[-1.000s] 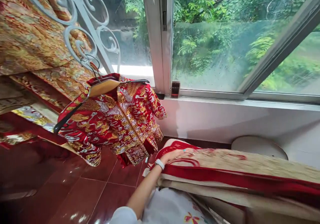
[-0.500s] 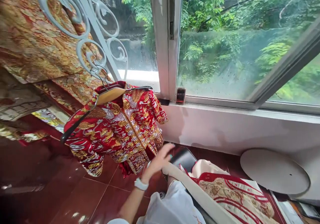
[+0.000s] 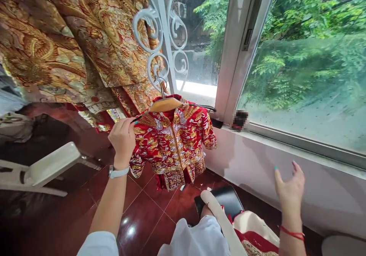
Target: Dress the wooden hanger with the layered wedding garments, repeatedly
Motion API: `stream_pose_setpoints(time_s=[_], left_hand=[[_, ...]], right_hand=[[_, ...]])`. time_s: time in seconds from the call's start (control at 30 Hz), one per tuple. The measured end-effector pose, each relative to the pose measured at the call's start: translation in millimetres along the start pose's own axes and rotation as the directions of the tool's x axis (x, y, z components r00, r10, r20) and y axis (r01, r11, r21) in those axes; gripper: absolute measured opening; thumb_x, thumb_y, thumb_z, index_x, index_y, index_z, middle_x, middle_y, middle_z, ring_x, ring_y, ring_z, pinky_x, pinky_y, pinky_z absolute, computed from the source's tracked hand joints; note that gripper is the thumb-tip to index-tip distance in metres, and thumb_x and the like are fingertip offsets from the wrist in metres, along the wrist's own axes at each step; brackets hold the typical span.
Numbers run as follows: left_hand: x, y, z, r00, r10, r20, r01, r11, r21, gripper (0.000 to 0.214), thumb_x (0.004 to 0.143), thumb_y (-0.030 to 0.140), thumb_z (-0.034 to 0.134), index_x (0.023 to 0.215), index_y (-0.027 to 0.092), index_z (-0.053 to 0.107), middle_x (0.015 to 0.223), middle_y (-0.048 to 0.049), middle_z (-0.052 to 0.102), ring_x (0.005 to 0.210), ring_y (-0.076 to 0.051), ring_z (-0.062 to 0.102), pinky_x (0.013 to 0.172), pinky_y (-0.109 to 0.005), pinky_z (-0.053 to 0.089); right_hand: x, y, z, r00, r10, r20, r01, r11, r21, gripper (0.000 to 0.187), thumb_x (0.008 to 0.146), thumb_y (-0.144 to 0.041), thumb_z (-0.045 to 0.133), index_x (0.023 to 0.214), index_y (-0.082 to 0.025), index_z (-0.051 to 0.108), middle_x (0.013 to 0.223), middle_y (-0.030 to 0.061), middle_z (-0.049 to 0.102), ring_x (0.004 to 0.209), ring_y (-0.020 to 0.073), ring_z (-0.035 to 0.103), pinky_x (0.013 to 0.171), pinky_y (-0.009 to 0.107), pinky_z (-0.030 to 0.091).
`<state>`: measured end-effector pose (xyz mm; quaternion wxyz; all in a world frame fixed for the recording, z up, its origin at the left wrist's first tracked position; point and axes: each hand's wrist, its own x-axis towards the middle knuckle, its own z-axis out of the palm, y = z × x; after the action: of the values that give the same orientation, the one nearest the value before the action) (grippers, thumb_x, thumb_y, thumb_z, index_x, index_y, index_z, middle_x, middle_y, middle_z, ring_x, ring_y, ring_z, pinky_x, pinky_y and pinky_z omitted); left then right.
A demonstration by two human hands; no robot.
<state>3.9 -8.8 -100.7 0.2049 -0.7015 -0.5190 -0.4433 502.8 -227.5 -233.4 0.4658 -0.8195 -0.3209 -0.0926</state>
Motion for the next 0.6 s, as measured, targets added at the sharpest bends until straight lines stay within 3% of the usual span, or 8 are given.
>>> stream_pose_setpoints(time_s=[0.07,0.13,0.23,0.33,0.43,0.5,0.57,0.6], left_hand=[[-7,7,-0.1,0.999,-0.007,-0.044,0.006,1.0,-0.016,0.032,0.102,0.028,0.043,0.11,0.016,0.072,0.102,-0.0147,0.074,0.097,-0.025,0.067,0.085,-0.034,0.047],[-7,11,-2.7,0.995,-0.022,-0.096,0.019,0.999,-0.029,0.033,0.103,0.029,0.043,0.108,0.017,0.073,0.099,-0.0135,0.074,0.095,-0.024,0.068,0.082,-0.032,0.047],[14,12,-10.7,0.983,-0.015,-0.186,0.011,1.0,-0.022,0.035,0.104,0.03,0.041,0.107,0.017,0.073,0.1,-0.0129,0.074,0.094,-0.023,0.068,0.083,-0.034,0.047],[43,15,-16.3,0.979,0.079,-0.187,-0.083,0.997,-0.01,0.034,0.103,0.033,0.044,0.108,0.018,0.073,0.102,-0.011,0.075,0.094,-0.023,0.067,0.084,-0.035,0.049],[42,25,-8.0,0.971,0.239,-0.028,-0.241,0.965,-0.101,0.032,0.103,0.033,0.045,0.105,0.019,0.074,0.098,-0.008,0.077,0.091,-0.021,0.069,0.078,-0.035,0.053],[17,36,6.5,0.946,0.31,0.093,-0.281,0.929,-0.242,0.031,0.102,0.03,0.045,0.101,0.02,0.074,0.096,-0.0072,0.077,0.09,-0.02,0.071,0.077,-0.034,0.056],[-18,48,25.1,0.915,0.337,0.222,-0.23,0.887,-0.4,0.027,0.101,0.029,0.048,0.1,0.021,0.073,0.098,-0.0067,0.076,0.091,-0.02,0.072,0.081,-0.035,0.058],[-35,53,34.7,0.9,0.322,0.294,-0.16,0.87,-0.466,0.023,0.099,0.029,0.051,0.104,0.021,0.072,0.103,-0.0071,0.076,0.095,-0.02,0.072,0.084,-0.036,0.058]], right_hand=[[-2,-62,17,0.953,-0.304,0.016,0.298,0.944,0.142,0.086,0.083,-0.061,0.062,0.152,-0.018,0.035,0.148,0.0235,0.045,0.139,0.0416,0.044,0.109,0.062,0.041],[-8,-131,23,0.827,-0.561,-0.026,0.559,0.818,0.135,0.081,0.088,-0.052,0.062,0.154,-0.02,0.028,0.155,0.0212,0.037,0.149,0.0391,0.03,0.118,0.064,0.026],[-9,-217,22,0.702,-0.712,-0.006,0.707,0.697,0.12,0.078,0.093,-0.045,0.058,0.157,-0.022,0.02,0.16,0.0187,0.03,0.154,0.0387,0.016,0.118,0.069,0.017],[2,-260,25,0.677,-0.736,0.021,0.73,0.674,0.113,0.078,0.094,-0.046,0.055,0.159,-0.023,0.018,0.16,0.0173,0.029,0.154,0.0409,0.011,0.115,0.074,0.01],[10,-252,36,0.71,-0.702,0.06,0.691,0.71,0.132,0.076,0.092,-0.049,0.057,0.157,-0.023,0.029,0.154,0.0175,0.041,0.15,0.0425,0.023,0.113,0.075,0.01],[3,-217,44,0.734,-0.651,0.192,0.626,0.759,0.181,0.06,0.092,-0.051,0.055,0.145,-0.023,0.05,0.13,0.016,0.062,0.129,0.0387,0.052,0.109,0.068,0.03],[-18,-164,50,0.694,-0.575,0.434,0.504,0.818,0.277,0.043,0.095,-0.054,0.049,0.112,-0.021,0.071,0.085,0.0082,0.07,0.084,0.0275,0.067,0.085,0.049,0.053],[-33,-136,51,0.619,-0.526,0.583,0.396,0.85,0.348,0.048,0.097,-0.057,0.043,0.093,-0.02,0.074,0.066,0.0043,0.064,0.064,0.0226,0.063,0.067,0.039,0.054]])
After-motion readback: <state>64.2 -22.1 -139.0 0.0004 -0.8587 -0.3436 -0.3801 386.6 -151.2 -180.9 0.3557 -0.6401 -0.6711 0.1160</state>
